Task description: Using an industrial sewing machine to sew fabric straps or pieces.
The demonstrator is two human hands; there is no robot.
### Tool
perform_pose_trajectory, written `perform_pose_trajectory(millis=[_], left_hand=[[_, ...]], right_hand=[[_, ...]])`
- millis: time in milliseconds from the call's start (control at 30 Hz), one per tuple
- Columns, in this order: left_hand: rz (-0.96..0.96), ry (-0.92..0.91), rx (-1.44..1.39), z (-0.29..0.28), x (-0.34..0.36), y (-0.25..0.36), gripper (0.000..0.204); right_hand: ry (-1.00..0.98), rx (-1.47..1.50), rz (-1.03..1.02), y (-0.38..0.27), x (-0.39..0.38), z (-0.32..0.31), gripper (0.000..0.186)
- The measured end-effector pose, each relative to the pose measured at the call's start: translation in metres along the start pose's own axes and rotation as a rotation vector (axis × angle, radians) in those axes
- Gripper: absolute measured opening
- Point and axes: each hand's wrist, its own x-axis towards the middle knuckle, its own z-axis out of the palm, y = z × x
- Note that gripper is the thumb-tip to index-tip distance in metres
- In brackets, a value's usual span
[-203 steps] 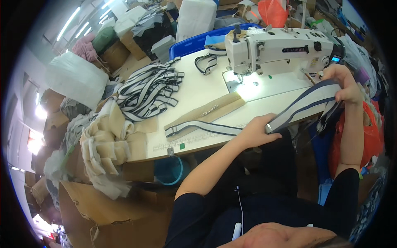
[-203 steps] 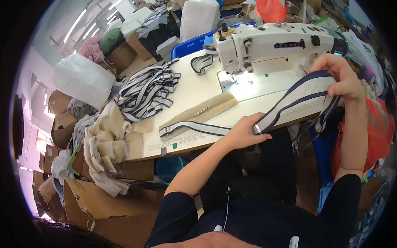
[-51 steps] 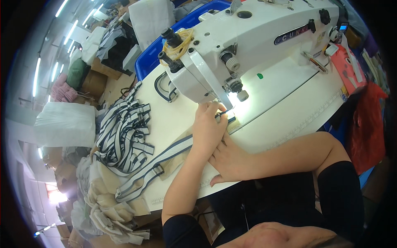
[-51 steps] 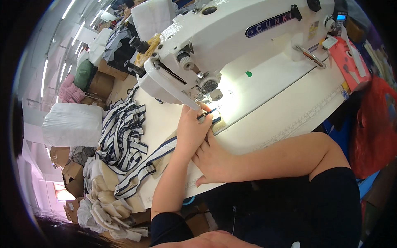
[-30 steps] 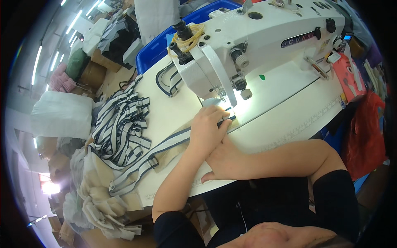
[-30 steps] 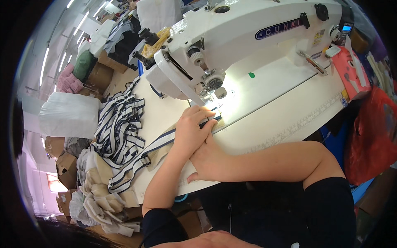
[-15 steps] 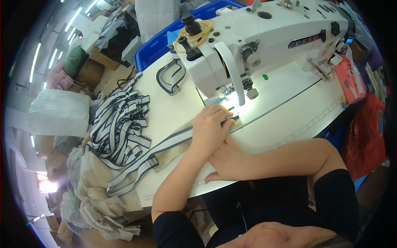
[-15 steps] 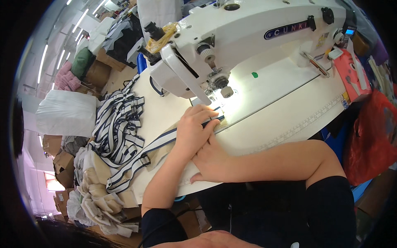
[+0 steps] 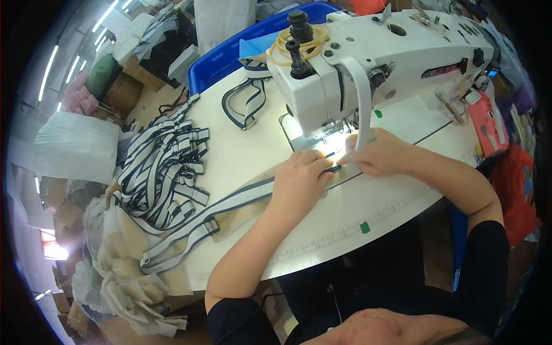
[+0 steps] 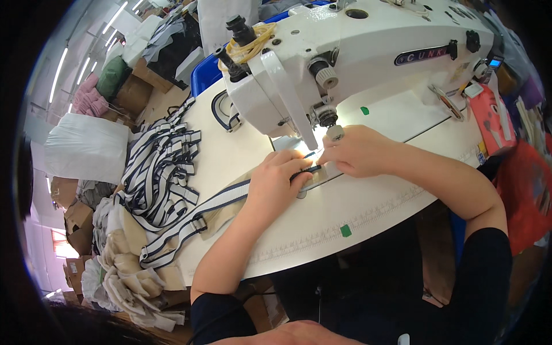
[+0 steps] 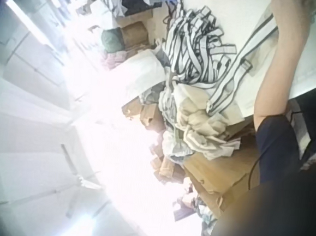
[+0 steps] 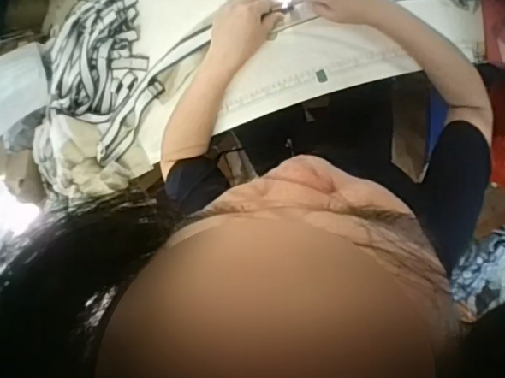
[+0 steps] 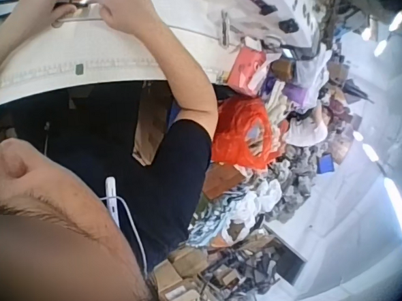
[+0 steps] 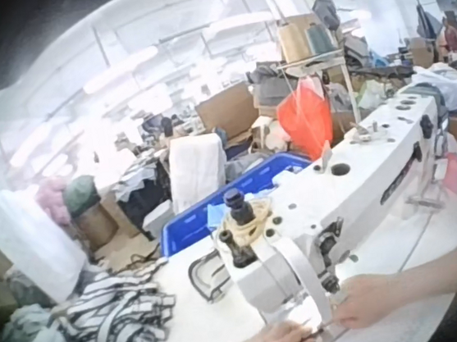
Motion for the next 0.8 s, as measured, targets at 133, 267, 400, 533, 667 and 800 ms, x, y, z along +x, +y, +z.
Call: perform_pose_trajectory(millis=[133,267,400,533,667,800], left_hand=[[0.034,0.041,-0.010,0.0031,-0.0034,0.0018,0.017],[-0.009,0.038,-0.001,0.0025,-0.0037,0.0052,0.013],[-0.014,0.010,0.023,-0.0001,-0.0022,0.0084,0.015],[0.032,0.007,0.060,0.0009,-0.0013,0.0076,0.016],[0.024,-0.001,0.068,-0.0025,-0.0016,0.0086,0.017],[0.007,-0.026,0.046,-0.0017,-0.0004,0.0091,0.019]], right_hand=[[0.139,-0.024,-0.081,0.0011,-0.0050,0.0123,0.030],[0.141,0.065,-0.049,-0.0014,-0.0041,0.0125,0.030],[0.178,0.057,-0.050,-0.0004,-0.0071,0.0152,0.029],[0.196,-0.016,-0.073,-0.0028,-0.0075,0.0138,0.029],[0.184,-0.007,-0.045,-0.0020,-0.0083,0.0159,0.028],[0.174,-0.004,-0.029,-0.0016,-0.0089,0.0127,0.028]])
